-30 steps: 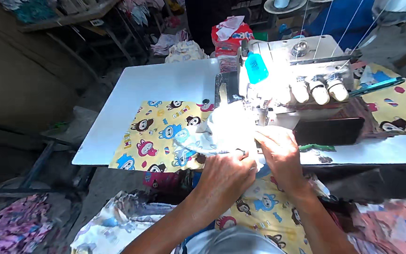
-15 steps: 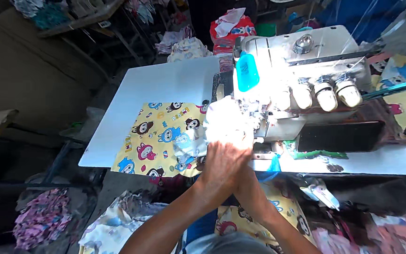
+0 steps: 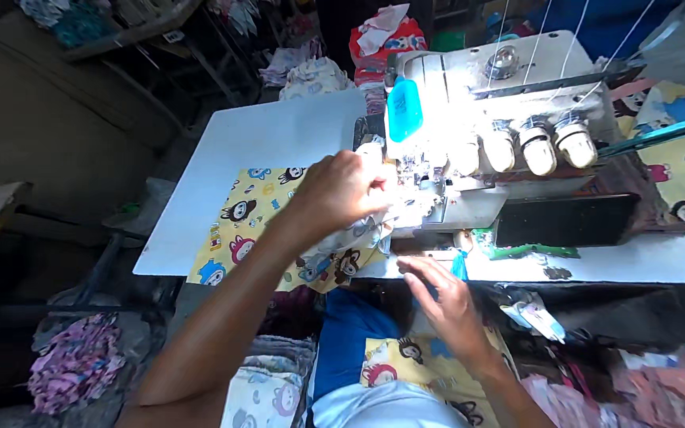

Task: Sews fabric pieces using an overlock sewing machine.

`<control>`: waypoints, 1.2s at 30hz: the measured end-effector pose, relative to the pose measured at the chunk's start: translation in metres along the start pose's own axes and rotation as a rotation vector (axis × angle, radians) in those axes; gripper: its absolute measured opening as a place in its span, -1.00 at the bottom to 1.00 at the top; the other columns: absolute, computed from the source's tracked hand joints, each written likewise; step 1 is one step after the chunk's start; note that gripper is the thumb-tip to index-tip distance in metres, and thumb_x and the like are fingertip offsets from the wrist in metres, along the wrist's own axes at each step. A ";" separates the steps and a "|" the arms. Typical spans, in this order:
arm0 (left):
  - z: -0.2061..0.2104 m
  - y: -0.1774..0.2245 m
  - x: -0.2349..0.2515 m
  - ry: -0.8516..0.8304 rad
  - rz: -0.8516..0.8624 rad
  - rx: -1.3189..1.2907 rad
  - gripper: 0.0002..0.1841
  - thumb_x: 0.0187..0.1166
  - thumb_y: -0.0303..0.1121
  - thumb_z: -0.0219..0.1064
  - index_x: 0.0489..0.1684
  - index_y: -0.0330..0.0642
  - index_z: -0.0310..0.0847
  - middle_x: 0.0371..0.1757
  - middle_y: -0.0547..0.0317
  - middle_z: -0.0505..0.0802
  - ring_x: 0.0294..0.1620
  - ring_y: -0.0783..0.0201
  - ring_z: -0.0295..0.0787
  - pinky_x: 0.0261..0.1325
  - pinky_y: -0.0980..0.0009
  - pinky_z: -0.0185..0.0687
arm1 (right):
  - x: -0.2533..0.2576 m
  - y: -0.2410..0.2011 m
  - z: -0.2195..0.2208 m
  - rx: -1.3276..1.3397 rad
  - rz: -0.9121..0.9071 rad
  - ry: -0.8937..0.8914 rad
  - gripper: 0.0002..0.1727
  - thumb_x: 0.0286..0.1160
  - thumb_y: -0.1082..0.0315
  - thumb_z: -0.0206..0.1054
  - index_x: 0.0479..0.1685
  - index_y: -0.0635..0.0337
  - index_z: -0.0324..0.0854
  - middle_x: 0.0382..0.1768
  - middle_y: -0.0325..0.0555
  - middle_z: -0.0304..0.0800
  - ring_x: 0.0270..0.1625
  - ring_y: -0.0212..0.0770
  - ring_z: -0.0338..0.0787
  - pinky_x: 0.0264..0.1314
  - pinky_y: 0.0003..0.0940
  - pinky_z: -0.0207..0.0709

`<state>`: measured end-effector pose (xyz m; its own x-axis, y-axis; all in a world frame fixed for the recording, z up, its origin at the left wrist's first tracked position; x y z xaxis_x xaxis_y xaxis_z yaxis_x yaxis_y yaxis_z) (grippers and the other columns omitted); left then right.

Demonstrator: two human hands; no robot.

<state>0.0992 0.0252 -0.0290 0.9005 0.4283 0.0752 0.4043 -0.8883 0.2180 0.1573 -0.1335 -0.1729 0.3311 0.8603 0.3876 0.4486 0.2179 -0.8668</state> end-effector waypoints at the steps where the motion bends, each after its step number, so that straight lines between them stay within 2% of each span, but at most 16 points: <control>1: -0.004 -0.009 0.002 -0.056 0.008 -0.043 -0.79 0.52 -0.23 0.42 -0.46 -0.13 0.71 -0.50 0.16 0.69 -0.45 0.20 0.61 -0.36 0.11 0.46 | 0.002 -0.001 -0.007 0.006 0.009 0.014 -0.69 0.68 0.39 0.22 0.21 0.30 0.78 0.10 -0.04 0.89 0.19 -0.36 0.84 0.33 -0.51 0.67; 3: -0.008 -0.022 0.005 -0.128 0.019 -0.103 -0.85 0.50 -0.32 0.43 -0.42 -0.16 0.74 -0.45 0.23 0.70 -0.43 0.38 0.55 -0.29 0.32 0.42 | 0.007 -0.005 -0.017 0.008 0.004 0.048 -0.70 0.67 0.39 0.23 0.18 0.29 0.79 0.09 -0.06 0.88 0.19 -0.38 0.84 0.32 -0.53 0.68; 5: -0.010 -0.030 0.005 -0.172 -0.023 -0.215 -0.94 0.51 -0.40 0.46 -0.31 -0.17 0.78 -0.42 0.32 0.74 -0.46 0.59 0.52 -0.33 0.59 0.43 | 0.012 -0.010 -0.024 0.006 -0.012 0.085 -0.72 0.67 0.39 0.25 0.14 0.28 0.81 0.07 -0.08 0.89 0.17 -0.39 0.85 0.31 -0.53 0.68; 8: -0.007 -0.033 0.004 -0.215 -0.118 -0.340 -0.92 0.51 -0.41 0.50 -0.30 -0.17 0.71 -0.46 0.34 0.70 -0.57 0.64 0.53 -0.47 0.69 0.45 | 0.018 -0.016 -0.025 0.016 -0.030 0.118 -0.74 0.66 0.39 0.27 0.09 0.28 0.82 0.04 -0.09 0.89 0.12 -0.40 0.86 0.25 -0.56 0.71; 12: -0.009 -0.028 0.004 -0.172 -0.135 -0.243 -0.87 0.49 -0.38 0.52 -0.32 -0.20 0.68 -0.57 0.35 0.58 -0.59 0.57 0.41 -0.48 0.62 0.31 | 0.021 -0.020 -0.022 0.026 -0.049 0.128 -0.76 0.65 0.40 0.28 0.07 0.27 0.83 0.02 -0.10 0.89 0.11 -0.42 0.85 0.25 -0.57 0.70; 14: -0.010 -0.027 0.003 -0.116 -0.079 -0.145 -0.89 0.50 -0.40 0.48 -0.33 -0.24 0.72 -0.52 0.26 0.62 -0.50 0.46 0.44 -0.36 0.46 0.32 | 0.021 -0.021 -0.020 0.033 -0.050 0.119 -0.76 0.65 0.40 0.29 0.07 0.28 0.82 0.02 -0.09 0.89 0.10 -0.41 0.86 0.24 -0.57 0.71; 16: -0.010 -0.027 0.004 -0.085 -0.019 -0.111 -0.84 0.50 -0.37 0.46 -0.45 -0.24 0.70 -0.46 0.20 0.64 -0.42 0.39 0.49 -0.29 0.38 0.34 | 0.020 -0.022 -0.019 0.031 -0.047 0.118 -0.76 0.65 0.40 0.29 0.07 0.28 0.82 0.02 -0.08 0.88 0.09 -0.41 0.86 0.23 -0.56 0.72; 18: -0.012 -0.024 0.004 -0.085 -0.005 -0.146 -0.85 0.52 -0.36 0.46 -0.41 -0.21 0.72 -0.41 0.23 0.67 -0.41 0.45 0.51 -0.28 0.46 0.38 | 0.022 -0.025 -0.020 0.024 -0.054 0.154 -0.76 0.63 0.41 0.30 0.09 0.30 0.81 0.04 -0.05 0.86 0.05 -0.41 0.87 0.18 -0.57 0.74; 20: -0.017 -0.020 0.005 -0.076 -0.026 -0.178 -0.86 0.56 -0.32 0.46 -0.37 -0.15 0.74 -0.50 0.35 0.65 -0.53 0.59 0.44 -0.39 0.60 0.33 | 0.027 -0.030 -0.019 0.002 -0.061 0.202 -0.74 0.62 0.41 0.31 0.14 0.29 0.80 0.09 -0.04 0.83 -0.01 -0.43 0.86 0.11 -0.59 0.75; 24: -0.029 -0.001 0.009 -0.038 -0.016 -0.108 -0.76 0.56 -0.25 0.46 -0.49 -0.15 0.71 -0.63 0.41 0.52 -0.60 0.57 0.30 -0.45 0.55 0.18 | 0.045 -0.040 0.008 0.053 -0.044 0.164 -0.61 0.63 0.43 0.31 0.41 0.29 0.64 0.24 0.07 0.71 -0.12 -0.33 0.86 -0.06 -0.43 0.81; 27: -0.029 0.017 0.010 -0.052 0.068 -0.037 -0.68 0.58 -0.21 0.42 -0.61 -0.13 0.58 -0.63 0.35 0.49 -0.55 0.47 0.34 -0.40 0.43 0.18 | 0.050 -0.053 0.034 0.029 -0.109 0.076 -0.46 0.66 0.36 0.30 0.58 0.41 0.46 0.51 0.24 0.56 0.16 -0.15 0.84 0.09 -0.32 0.77; 28: -0.029 0.019 0.011 -0.058 0.083 -0.024 -0.66 0.58 -0.20 0.43 -0.62 -0.12 0.56 -0.62 0.35 0.47 -0.54 0.46 0.34 -0.40 0.42 0.18 | 0.049 -0.057 0.038 0.031 -0.124 0.056 -0.45 0.67 0.33 0.30 0.59 0.42 0.44 0.53 0.25 0.54 0.19 -0.15 0.84 0.13 -0.33 0.76; 31: -0.029 0.013 0.011 -0.068 0.065 -0.054 -0.66 0.57 -0.21 0.45 -0.62 -0.15 0.58 -0.63 0.35 0.48 -0.56 0.48 0.34 -0.42 0.46 0.18 | 0.040 -0.058 0.031 0.129 -0.111 0.074 -0.59 0.67 0.37 0.30 0.43 0.36 0.62 0.24 0.09 0.78 -0.03 -0.30 0.90 0.03 -0.42 0.81; 33: -0.030 0.003 0.011 -0.081 0.037 -0.113 -0.72 0.55 -0.23 0.47 -0.55 -0.14 0.66 -0.60 0.37 0.53 -0.56 0.54 0.35 -0.41 0.52 0.21 | 0.034 -0.049 0.016 0.171 -0.057 0.177 -0.67 0.65 0.42 0.29 0.32 0.27 0.72 0.00 -0.06 0.86 -0.20 -0.38 0.88 -0.09 -0.48 0.81; 34: -0.030 0.000 0.010 -0.084 0.032 -0.141 -0.77 0.54 -0.23 0.47 -0.49 -0.11 0.74 -0.59 0.40 0.60 -0.56 0.59 0.39 -0.43 0.57 0.25 | 0.033 -0.043 0.008 0.181 -0.029 0.236 -0.68 0.65 0.42 0.28 0.30 0.26 0.72 -0.01 -0.08 0.84 -0.25 -0.40 0.86 -0.14 -0.50 0.81; 36: -0.029 0.000 0.010 -0.091 0.035 -0.160 -0.80 0.55 -0.23 0.48 -0.44 -0.11 0.78 -0.55 0.39 0.65 -0.54 0.60 0.41 -0.41 0.59 0.28 | 0.034 -0.038 0.001 0.181 0.026 0.291 -0.63 0.67 0.42 0.26 0.41 0.21 0.64 0.16 -0.06 0.73 -0.29 -0.43 0.85 -0.18 -0.52 0.83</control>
<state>0.1034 0.0346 -0.0003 0.9273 0.3743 -0.0017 0.3485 -0.8617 0.3689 0.1509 -0.1120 -0.1275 0.5753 0.7047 0.4153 0.2907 0.2985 -0.9091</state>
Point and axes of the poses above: each hand's wrist, its own x-axis towards the middle knuckle, its own z-axis out of the palm, y = z × x, the point moved 7 cm from there along x, towards the middle knuckle
